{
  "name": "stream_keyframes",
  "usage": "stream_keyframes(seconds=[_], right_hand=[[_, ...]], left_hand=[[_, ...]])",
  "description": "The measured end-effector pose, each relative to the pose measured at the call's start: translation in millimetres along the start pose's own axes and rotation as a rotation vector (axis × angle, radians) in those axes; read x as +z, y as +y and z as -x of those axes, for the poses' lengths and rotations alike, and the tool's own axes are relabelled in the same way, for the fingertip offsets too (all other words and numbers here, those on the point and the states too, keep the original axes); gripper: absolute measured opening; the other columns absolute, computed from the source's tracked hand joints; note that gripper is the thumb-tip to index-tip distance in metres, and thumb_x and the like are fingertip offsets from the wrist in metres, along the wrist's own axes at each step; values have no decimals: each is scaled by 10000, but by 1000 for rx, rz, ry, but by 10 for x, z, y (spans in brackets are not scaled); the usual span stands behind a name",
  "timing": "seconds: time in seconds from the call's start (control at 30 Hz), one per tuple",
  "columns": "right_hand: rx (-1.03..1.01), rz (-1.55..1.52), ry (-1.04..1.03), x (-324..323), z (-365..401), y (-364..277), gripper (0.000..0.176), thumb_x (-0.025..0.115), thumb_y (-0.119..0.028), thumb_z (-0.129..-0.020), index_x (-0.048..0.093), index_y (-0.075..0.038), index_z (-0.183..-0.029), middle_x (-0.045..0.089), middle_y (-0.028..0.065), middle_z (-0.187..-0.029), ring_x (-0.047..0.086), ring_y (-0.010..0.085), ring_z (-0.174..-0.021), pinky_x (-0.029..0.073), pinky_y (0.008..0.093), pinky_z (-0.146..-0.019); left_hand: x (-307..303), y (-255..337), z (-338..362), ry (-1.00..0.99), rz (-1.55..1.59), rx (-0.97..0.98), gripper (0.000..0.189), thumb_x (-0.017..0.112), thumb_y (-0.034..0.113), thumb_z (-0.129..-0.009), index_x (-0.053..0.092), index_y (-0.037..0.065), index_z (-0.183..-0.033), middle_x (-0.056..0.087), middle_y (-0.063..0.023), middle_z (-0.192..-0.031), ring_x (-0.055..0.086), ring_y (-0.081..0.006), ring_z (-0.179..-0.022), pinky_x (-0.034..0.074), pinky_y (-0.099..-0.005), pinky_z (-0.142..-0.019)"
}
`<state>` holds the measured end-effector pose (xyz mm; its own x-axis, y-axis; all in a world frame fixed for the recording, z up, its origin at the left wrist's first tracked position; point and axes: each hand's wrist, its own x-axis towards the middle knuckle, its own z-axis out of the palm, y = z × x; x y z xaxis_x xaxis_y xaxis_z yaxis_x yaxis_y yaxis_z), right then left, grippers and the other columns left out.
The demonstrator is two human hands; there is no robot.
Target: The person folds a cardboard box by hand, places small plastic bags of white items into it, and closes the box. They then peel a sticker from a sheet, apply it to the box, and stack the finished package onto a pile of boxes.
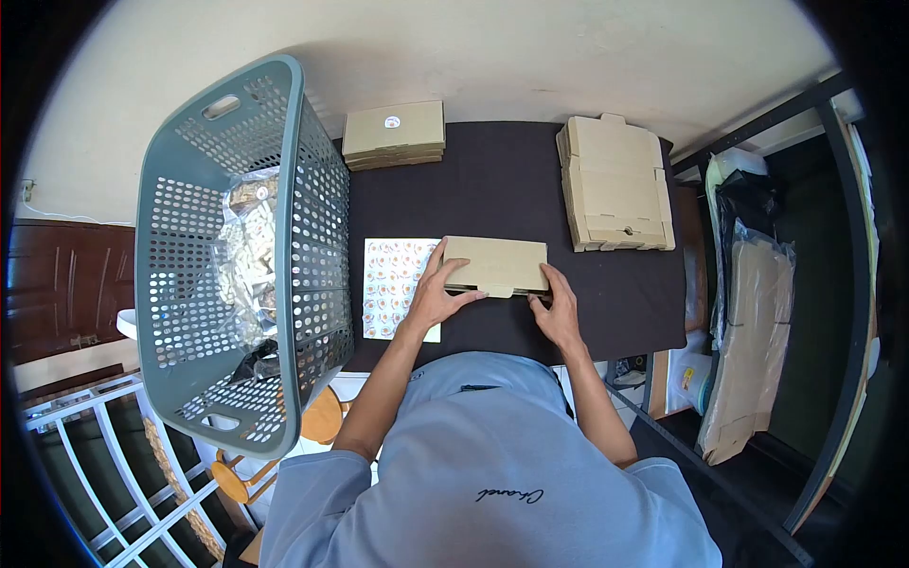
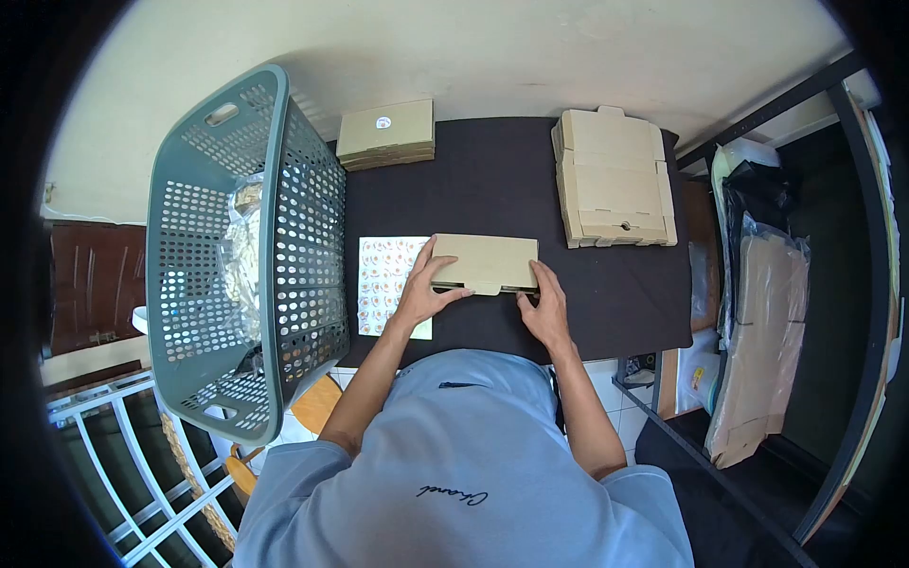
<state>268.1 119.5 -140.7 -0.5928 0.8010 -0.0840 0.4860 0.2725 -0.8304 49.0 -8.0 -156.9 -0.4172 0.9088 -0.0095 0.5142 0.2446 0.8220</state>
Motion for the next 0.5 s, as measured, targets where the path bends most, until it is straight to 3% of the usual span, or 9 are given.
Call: stream_keyframes(seconds=[0.13, 0.37, 0.47, 0.5], right_hand=[[-2, 22, 27, 71, 15, 77, 576, 688, -66, -775, 487, 22, -1308, 468, 243, -1345, 505, 408, -1207, 478, 425, -966], [-31, 166, 55, 115, 41, -126, 585, 750, -146, -761, 538, -42, -1296, 326, 261, -1447, 454, 415, -1257, 454, 428, -998], [-91, 152, 68, 216, 34, -171, 533, 764, -155, -752, 598, -94, -1255, 264, 279, -1477, 314, 466, -1338, 320, 474, -1101], [-92, 150, 68, 246, 33, -168, 533, 764, -155, -752, 598, -94, -1255, 264, 279, -1477, 314, 466, -1338, 320, 474, -1101]], left_hand=[[45, 39, 29, 15, -10, -9, 655, 863, 344, -636, 617, 89, -1187, 239, -222, -1522, 329, -395, -1368, 352, -447, -1097], [108, 20, 7, 67, -110, 7, 630, 847, 280, -676, 595, 67, -1213, 258, -228, -1510, 321, -405, -1368, 347, -444, -1101], [102, 30, 21, 68, -127, 17, 628, 840, 279, -686, 590, 67, -1222, 263, -232, -1505, 328, -408, -1361, 345, -446, -1102], [99, 29, 18, 68, -122, 21, 630, 839, 281, -687, 588, 67, -1224, 266, -233, -1503, 332, -410, -1358, 343, -447, -1103]])
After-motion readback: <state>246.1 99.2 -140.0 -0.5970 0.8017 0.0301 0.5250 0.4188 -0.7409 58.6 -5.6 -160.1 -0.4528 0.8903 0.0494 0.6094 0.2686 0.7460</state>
